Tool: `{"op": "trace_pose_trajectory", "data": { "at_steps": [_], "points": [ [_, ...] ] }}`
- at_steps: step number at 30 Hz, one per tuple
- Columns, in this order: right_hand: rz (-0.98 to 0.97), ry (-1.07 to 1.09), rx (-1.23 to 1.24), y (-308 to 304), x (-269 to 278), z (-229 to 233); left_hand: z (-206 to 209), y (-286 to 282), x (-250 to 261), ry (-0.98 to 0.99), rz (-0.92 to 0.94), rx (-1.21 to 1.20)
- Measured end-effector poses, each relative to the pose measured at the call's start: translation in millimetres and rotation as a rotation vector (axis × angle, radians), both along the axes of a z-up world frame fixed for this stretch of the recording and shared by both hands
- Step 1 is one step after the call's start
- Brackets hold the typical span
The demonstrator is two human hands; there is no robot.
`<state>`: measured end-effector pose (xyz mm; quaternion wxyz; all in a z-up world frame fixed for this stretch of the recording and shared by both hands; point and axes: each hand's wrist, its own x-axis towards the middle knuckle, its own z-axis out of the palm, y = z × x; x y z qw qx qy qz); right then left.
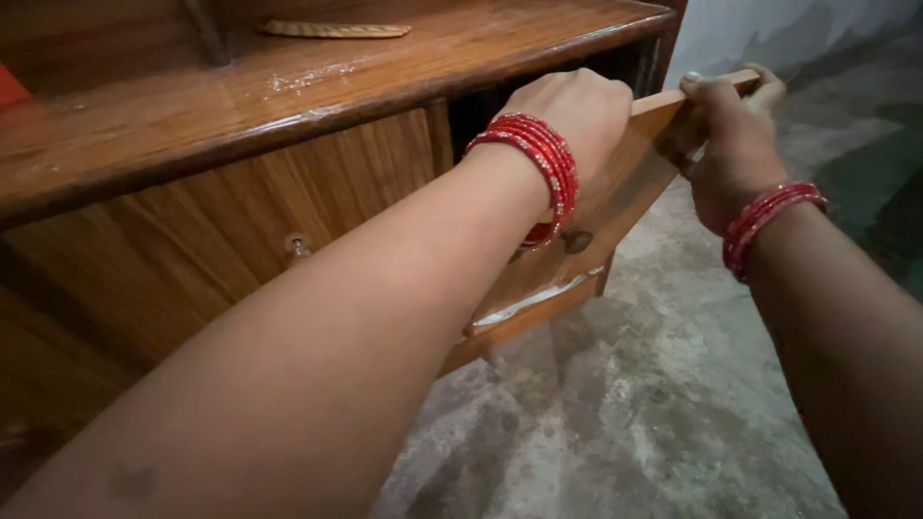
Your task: The person sits on the floor and repeatedly opens and closes a wooden cabinet door, attempting to align and secure it. The person handles the door and the cabinet body, adjusting the door's position multiple times.
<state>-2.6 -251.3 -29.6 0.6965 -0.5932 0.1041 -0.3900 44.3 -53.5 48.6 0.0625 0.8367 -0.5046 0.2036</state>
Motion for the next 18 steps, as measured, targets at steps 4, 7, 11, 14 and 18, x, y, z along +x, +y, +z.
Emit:
{"op": "trace_pose_trajectory", "data": {
  "at_steps": [4,7,11,14,18],
  "points": [
    [-0.47,-0.2,-1.01,23.2,2.5,-4.9,4.9,-1.3,-3.1,0.062,0.054,0.046],
    [-0.458,-0.031,-1.182,45.8,-4.2,-10.9,5.4,2.9,-6.1,0.062,0.045,0.032],
    [-0.342,-0.045,-1.234,61.5,-19.3,-14.2,4.5,6.2,-10.2,0.134,-0.001,-0.095],
    [-0.297,-0.021,-1.282,58.3,-20.8,-13.2,0.9,2.0,-3.6,0.097,0.015,-0.071],
    [-0.272,0.005,-1.341,47.8,-12.3,-8.1,-5.3,-2.8,19.1,0.074,-0.033,-0.078]
  ]
}}
